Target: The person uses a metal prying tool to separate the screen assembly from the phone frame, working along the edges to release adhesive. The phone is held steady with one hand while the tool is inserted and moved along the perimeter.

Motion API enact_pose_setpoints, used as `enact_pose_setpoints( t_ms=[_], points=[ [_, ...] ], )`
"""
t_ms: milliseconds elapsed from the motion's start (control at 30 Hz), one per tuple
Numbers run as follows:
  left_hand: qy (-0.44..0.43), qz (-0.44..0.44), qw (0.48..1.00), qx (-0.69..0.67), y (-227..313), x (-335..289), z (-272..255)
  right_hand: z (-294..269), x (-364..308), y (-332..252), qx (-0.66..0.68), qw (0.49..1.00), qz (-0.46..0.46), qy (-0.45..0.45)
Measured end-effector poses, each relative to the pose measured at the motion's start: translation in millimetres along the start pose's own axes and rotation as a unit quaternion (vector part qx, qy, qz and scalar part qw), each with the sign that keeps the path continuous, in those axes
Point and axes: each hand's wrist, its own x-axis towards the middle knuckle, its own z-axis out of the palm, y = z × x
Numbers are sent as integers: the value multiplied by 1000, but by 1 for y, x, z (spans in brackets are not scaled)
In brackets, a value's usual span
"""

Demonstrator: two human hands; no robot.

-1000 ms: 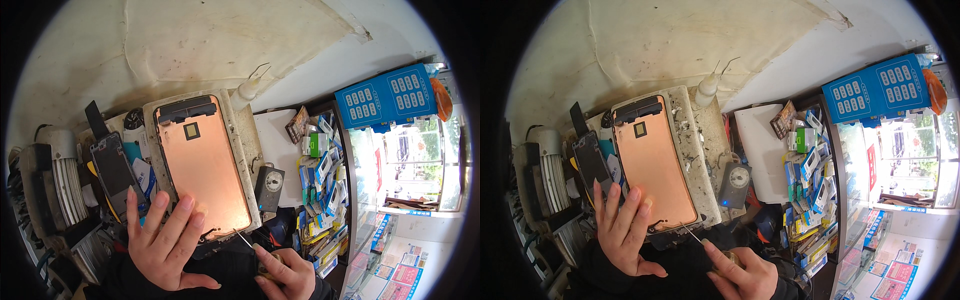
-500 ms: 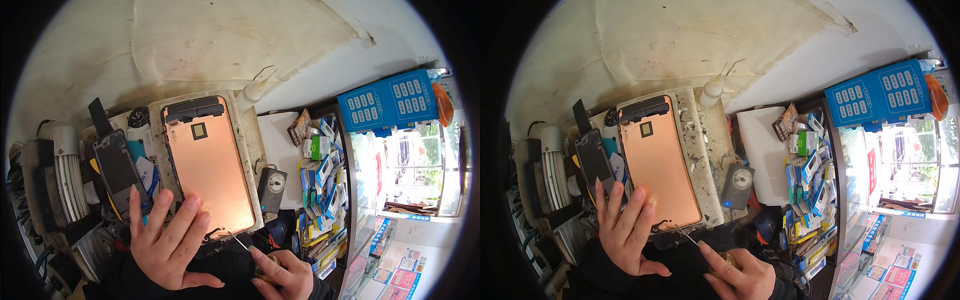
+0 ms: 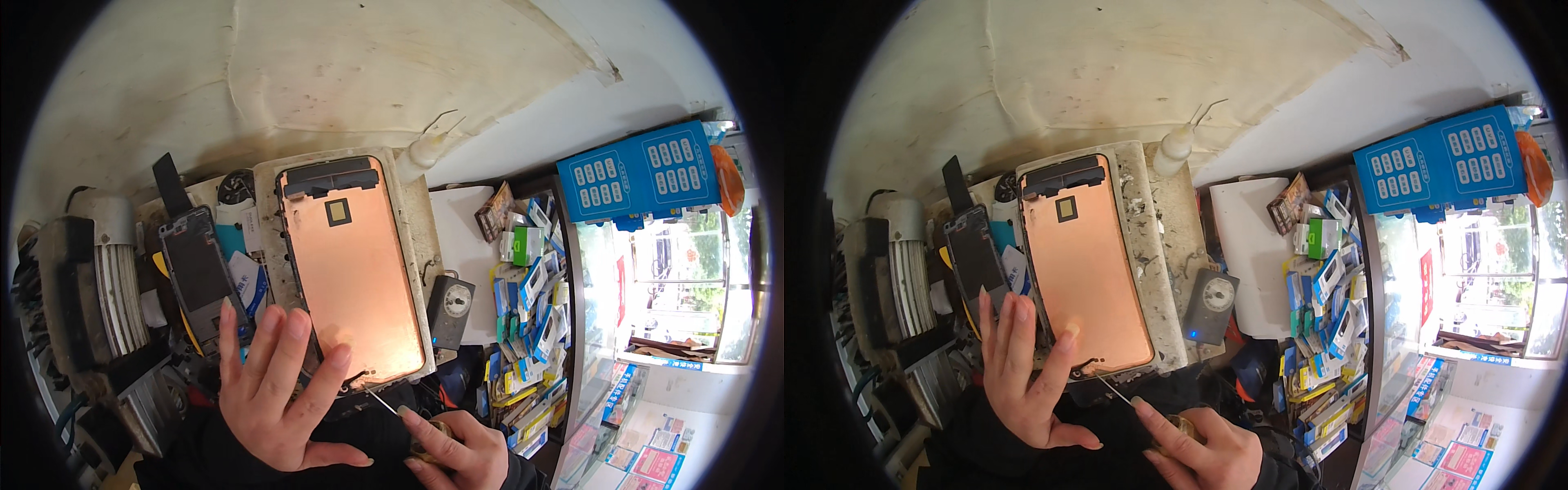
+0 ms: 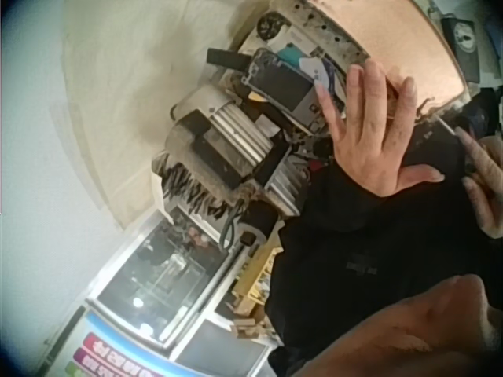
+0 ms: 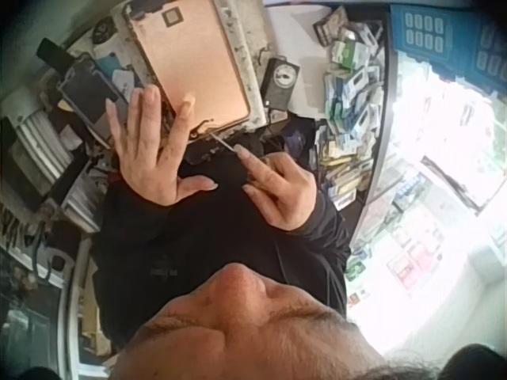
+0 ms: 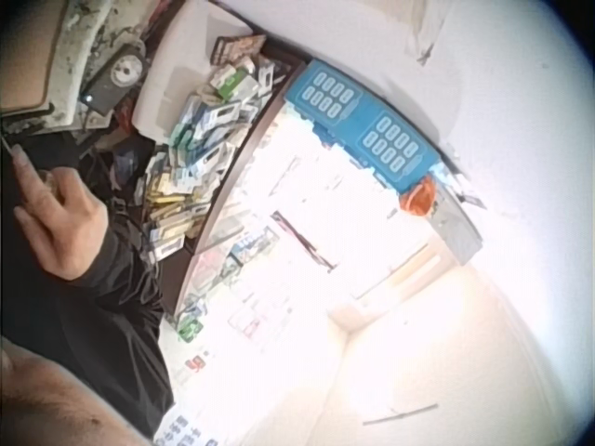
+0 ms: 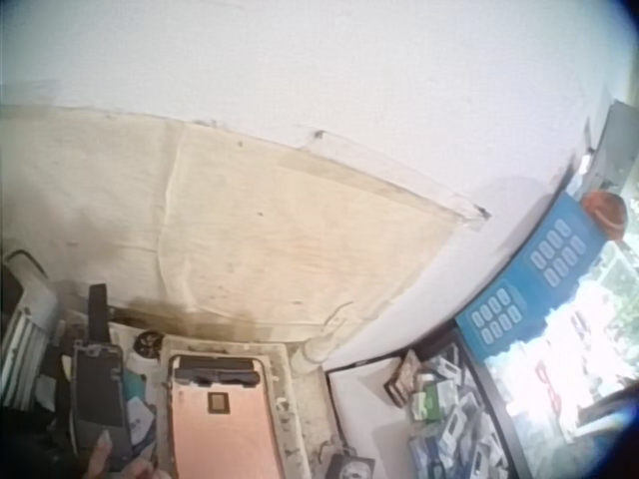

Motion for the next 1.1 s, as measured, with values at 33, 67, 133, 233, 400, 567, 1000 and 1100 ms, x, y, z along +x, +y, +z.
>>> enact_pose_setpoints(
  t_ms=[33, 67, 133, 233, 400, 567, 1000, 1100],
  points=[
    [7, -1, 1000, -4, 0, 0, 1, 0, 0, 0, 0, 1000, -3, -1],
    [14, -2, 1000, -9, 0, 0, 2, 0, 1, 0, 2, 1000, 1, -1],
    [18, -6, 1000, -15, 0, -1, 3, 1, 1, 0, 7, 1000, 7, -4],
    [31, -8, 999, -43, 0, 0, 6, 2, 2, 0, -2, 1000, 10, 0],
    [55, -26, 992, -114, 2, 1, 12, 4, 6, 0, -2, 1000, 2, 3],
    [41, -26, 993, -104, 1, 2, 9, 5, 10, -1, 1, 1000, -17, -15],
    [37, -30, 994, -100, 1, 2, 8, 6, 12, 1, 6, 999, -26, -33],
    [31, -31, 995, -93, 1, 2, 7, 4, 10, 0, 6, 1000, -20, -23]
  ],
)
